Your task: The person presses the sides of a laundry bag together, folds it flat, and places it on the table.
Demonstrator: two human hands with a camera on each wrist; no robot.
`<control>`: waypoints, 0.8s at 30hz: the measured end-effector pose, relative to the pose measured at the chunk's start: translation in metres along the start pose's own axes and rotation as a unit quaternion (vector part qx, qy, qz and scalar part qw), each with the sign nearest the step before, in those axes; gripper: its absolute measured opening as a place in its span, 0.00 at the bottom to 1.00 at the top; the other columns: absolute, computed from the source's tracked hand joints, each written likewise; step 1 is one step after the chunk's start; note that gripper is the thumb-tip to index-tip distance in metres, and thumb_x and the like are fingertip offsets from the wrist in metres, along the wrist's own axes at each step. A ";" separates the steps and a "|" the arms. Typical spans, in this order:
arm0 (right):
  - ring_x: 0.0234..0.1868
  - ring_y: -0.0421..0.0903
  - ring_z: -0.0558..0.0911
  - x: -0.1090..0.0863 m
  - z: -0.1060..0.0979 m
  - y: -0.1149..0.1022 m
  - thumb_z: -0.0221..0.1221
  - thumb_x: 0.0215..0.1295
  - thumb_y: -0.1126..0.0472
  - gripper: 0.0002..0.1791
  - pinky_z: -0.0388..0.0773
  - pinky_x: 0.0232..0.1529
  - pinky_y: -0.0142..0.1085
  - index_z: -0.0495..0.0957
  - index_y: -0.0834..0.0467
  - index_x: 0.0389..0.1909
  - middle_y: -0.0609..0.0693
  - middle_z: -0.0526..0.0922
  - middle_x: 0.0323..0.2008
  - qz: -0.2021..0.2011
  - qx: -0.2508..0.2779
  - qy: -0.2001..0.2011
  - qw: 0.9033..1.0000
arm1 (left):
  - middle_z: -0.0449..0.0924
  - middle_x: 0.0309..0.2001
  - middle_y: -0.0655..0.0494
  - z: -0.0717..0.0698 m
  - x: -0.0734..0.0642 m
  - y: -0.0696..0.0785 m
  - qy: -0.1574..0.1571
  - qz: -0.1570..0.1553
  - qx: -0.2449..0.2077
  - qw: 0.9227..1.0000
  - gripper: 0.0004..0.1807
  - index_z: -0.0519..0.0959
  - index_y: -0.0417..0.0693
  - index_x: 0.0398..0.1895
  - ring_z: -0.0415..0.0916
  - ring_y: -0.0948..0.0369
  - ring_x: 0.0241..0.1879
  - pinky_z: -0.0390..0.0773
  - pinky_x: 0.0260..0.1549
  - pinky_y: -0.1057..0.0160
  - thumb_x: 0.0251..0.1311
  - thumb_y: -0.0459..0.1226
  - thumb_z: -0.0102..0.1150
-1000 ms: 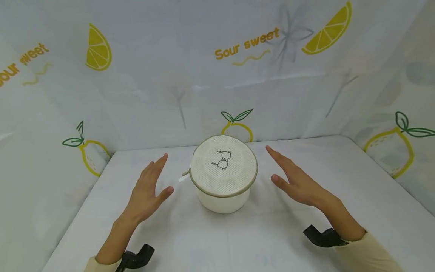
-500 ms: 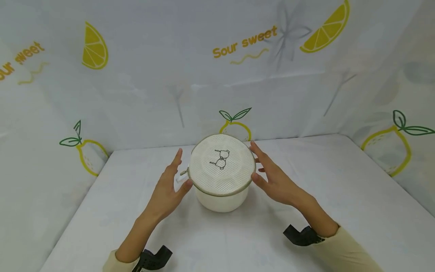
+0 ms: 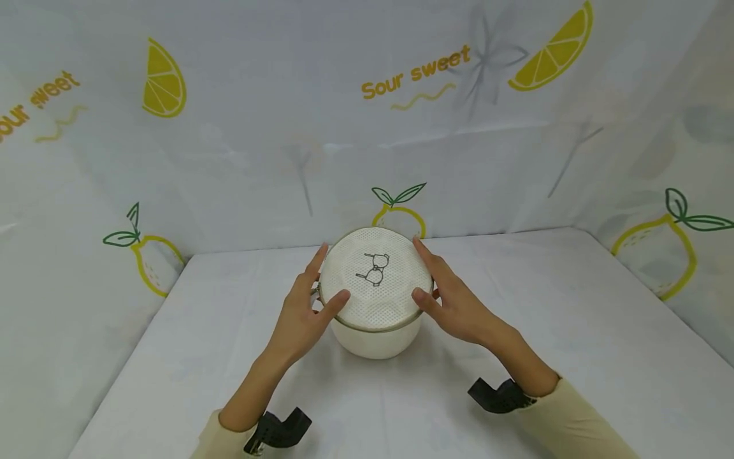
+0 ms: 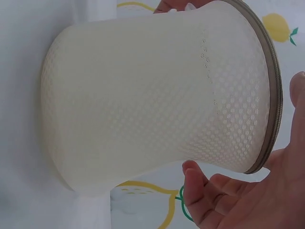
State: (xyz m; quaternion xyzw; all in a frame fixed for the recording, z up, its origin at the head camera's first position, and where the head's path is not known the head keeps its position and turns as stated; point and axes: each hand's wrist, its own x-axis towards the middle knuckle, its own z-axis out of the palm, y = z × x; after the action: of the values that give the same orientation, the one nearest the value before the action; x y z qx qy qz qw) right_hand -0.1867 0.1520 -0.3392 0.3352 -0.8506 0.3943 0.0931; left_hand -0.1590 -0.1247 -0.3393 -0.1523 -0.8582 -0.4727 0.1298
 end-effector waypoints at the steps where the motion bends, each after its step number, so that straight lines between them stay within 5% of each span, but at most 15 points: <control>1: 0.45 0.44 0.69 0.001 0.000 -0.001 0.46 0.72 0.41 0.40 0.75 0.39 0.37 0.38 0.46 0.77 0.53 0.57 0.68 0.005 0.001 -0.001 1.000 | 0.66 0.59 0.47 0.000 0.002 0.000 0.001 0.001 0.003 1.000 0.42 0.47 0.76 0.74 0.65 0.54 0.57 0.77 0.41 0.51 0.62 0.53 0.58; 3: 0.48 0.46 0.69 0.003 0.000 -0.002 0.47 0.72 0.42 0.40 0.75 0.39 0.39 0.38 0.45 0.77 0.52 0.55 0.70 0.017 0.000 -0.003 1.000 | 0.68 0.54 0.48 0.002 0.003 0.000 0.002 0.003 0.008 1.000 0.42 0.48 0.76 0.74 0.67 0.55 0.51 0.75 0.40 0.51 0.61 0.53 0.59; 6: 0.62 0.50 0.66 0.005 0.002 -0.003 0.48 0.72 0.43 0.41 0.72 0.52 0.47 0.37 0.43 0.76 0.52 0.49 0.73 0.032 -0.002 -0.005 0.999 | 0.69 0.51 0.49 0.005 0.004 0.000 0.008 0.000 0.003 1.000 0.41 0.50 0.75 0.74 0.68 0.55 0.44 0.74 0.37 0.54 0.61 0.53 0.59; 10: 0.70 0.53 0.56 0.005 0.003 -0.002 0.48 0.72 0.43 0.39 0.60 0.63 0.56 0.39 0.43 0.76 0.52 0.50 0.73 0.034 -0.012 0.001 0.999 | 0.66 0.63 0.53 0.012 0.005 0.001 0.025 -0.004 -0.040 0.999 0.37 0.56 0.73 0.73 0.72 0.54 0.49 0.78 0.40 0.57 0.62 0.51 0.60; 17: 0.56 0.51 0.68 0.005 0.004 -0.003 0.46 0.73 0.42 0.35 0.72 0.45 0.47 0.47 0.43 0.76 0.52 0.59 0.70 0.034 -0.015 0.011 0.999 | 0.59 0.69 0.54 0.022 0.007 0.000 0.030 -0.013 -0.147 0.989 0.34 0.61 0.66 0.71 0.74 0.49 0.53 0.81 0.37 0.56 0.62 0.47 0.61; 20: 0.55 0.50 0.68 0.006 0.007 -0.004 0.45 0.73 0.43 0.33 0.71 0.43 0.45 0.48 0.43 0.75 0.52 0.59 0.69 0.035 0.000 0.013 0.999 | 0.57 0.70 0.56 0.022 0.007 -0.001 0.034 -0.003 -0.145 0.989 0.35 0.61 0.63 0.72 0.67 0.52 0.61 0.74 0.52 0.55 0.62 0.46 0.62; 24: 0.65 0.50 0.63 0.007 0.010 -0.006 0.46 0.75 0.48 0.32 0.65 0.59 0.52 0.49 0.43 0.75 0.52 0.59 0.68 0.034 0.027 0.019 0.999 | 0.55 0.71 0.57 0.024 0.006 -0.001 0.032 0.014 -0.118 0.992 0.37 0.58 0.63 0.73 0.56 0.57 0.68 0.61 0.63 0.51 0.62 0.46 0.62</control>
State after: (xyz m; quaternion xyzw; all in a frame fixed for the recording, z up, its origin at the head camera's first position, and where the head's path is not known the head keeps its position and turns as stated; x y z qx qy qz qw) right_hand -0.1873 0.1380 -0.3391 0.3008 -0.8487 0.4264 0.0866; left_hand -0.1666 -0.1038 -0.3505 -0.1636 -0.7897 -0.5733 0.1446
